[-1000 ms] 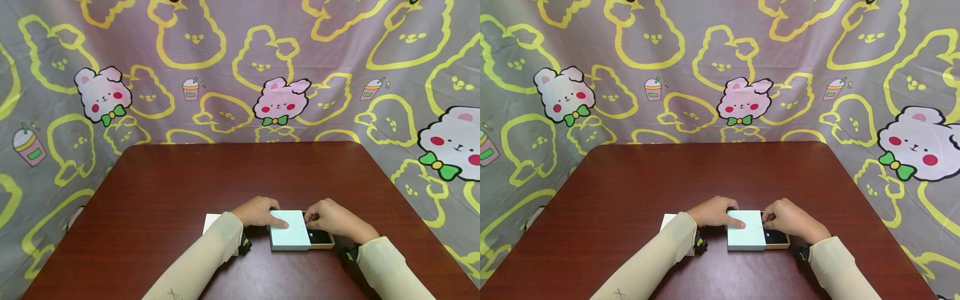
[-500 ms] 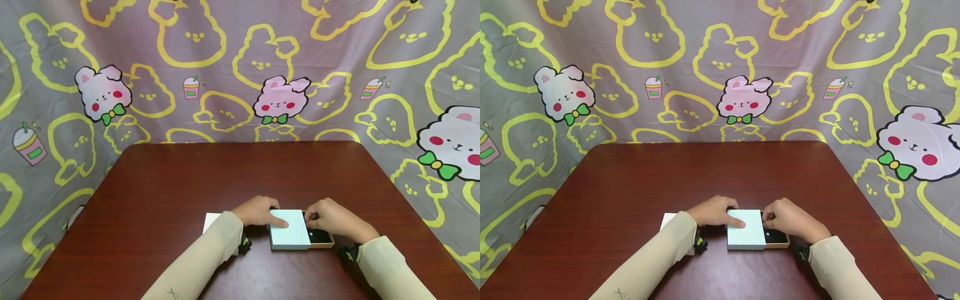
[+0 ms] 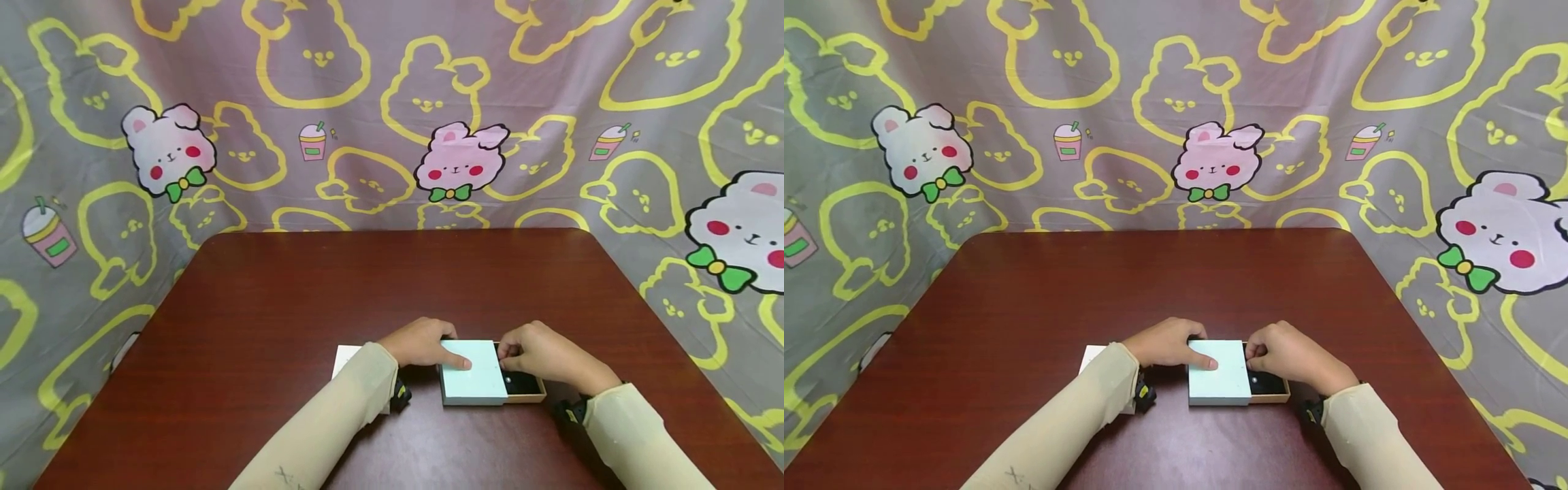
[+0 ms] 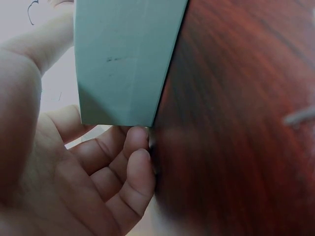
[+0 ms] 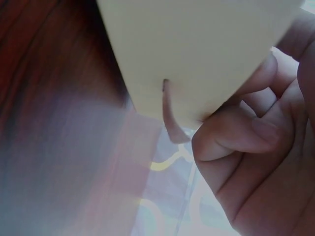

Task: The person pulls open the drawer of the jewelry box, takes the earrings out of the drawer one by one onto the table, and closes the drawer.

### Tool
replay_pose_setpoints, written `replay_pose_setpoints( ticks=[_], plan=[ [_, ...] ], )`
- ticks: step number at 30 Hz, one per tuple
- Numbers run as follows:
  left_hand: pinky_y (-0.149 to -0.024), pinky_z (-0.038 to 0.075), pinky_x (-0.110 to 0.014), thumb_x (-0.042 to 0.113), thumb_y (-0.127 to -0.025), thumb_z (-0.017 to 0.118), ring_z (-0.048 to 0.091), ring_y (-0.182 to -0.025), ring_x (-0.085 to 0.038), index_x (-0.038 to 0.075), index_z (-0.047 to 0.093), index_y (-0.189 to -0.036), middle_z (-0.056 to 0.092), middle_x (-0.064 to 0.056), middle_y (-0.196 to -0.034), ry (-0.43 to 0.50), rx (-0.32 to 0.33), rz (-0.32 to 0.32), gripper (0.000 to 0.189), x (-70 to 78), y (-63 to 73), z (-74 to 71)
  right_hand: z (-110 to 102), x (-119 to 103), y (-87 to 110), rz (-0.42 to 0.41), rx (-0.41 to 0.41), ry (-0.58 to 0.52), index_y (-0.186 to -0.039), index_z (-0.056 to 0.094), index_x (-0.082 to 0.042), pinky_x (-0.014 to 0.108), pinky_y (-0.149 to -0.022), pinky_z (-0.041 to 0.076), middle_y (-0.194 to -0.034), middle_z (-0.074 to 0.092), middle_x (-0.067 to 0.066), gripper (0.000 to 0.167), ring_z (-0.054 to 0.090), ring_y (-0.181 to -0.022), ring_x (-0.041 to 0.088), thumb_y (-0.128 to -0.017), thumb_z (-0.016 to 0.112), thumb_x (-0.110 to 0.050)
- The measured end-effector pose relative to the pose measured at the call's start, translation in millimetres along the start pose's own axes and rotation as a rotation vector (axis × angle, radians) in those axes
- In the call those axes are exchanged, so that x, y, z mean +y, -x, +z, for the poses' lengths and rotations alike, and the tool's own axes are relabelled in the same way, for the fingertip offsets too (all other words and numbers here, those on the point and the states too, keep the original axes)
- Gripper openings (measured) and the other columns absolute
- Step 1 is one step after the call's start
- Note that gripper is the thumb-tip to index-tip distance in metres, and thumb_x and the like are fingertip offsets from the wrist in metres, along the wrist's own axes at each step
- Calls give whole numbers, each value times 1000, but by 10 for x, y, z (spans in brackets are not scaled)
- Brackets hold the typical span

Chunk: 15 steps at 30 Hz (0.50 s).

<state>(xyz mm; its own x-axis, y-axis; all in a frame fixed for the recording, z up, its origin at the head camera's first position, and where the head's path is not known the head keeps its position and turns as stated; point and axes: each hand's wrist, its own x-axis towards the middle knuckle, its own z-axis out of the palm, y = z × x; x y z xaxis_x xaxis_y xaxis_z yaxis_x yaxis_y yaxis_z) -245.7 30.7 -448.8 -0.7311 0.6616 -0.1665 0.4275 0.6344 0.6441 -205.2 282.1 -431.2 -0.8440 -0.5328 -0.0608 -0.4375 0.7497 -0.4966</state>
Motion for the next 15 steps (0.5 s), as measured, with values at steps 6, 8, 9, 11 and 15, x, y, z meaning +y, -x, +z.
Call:
replay_pose_setpoints(
  ticks=[6,8,9,11,15],
  plan=[
    [-69,46,-25,58,-75,77,56,-81,-5,20,67,-103,61,14,-91,-4,-8,-2,48,29,-5,3,-22,4,23,-3,-9,-18,-76,67,-22,25,-51,44,-65,55,-14,18,49,-57,5,-82,77,-8],
    [-69,46,-25,57,-75,78,56,-80,-6,20,67,-101,61,14,-89,-1,-5,-3,47,31,2,2,-25,3,20,-8,-4,-19,-76,67,-23,25,-52,44,-65,56,-15,19,49,-57,4,-82,77,-8],
    [-69,46,-25,57,-75,78,56,-80,-6,20,67,-101,61,15,-89,-4,-3,-2,47,31,8,1,-27,3,18,-9,-1,-17,-76,67,-23,25,-52,45,-65,56,-15,19,50,-57,4,-82,77,-8],
    [-68,46,-25,56,-75,78,56,-80,-6,20,67,-101,61,15,-88,-9,3,2,46,26,14,1,-29,0,11,-12,4,-18,-75,67,-23,25,-52,45,-65,56,-15,20,50,-57,4,-82,76,-7],
    [-68,46,-24,57,-75,77,56,-80,-5,20,67,-101,61,16,-88,-16,3,10,47,19,26,-11,-34,-5,1,-14,-4,-17,-73,65,-24,25,-52,44,-64,55,-15,22,49,-56,4,-81,75,-5]
  ],
)
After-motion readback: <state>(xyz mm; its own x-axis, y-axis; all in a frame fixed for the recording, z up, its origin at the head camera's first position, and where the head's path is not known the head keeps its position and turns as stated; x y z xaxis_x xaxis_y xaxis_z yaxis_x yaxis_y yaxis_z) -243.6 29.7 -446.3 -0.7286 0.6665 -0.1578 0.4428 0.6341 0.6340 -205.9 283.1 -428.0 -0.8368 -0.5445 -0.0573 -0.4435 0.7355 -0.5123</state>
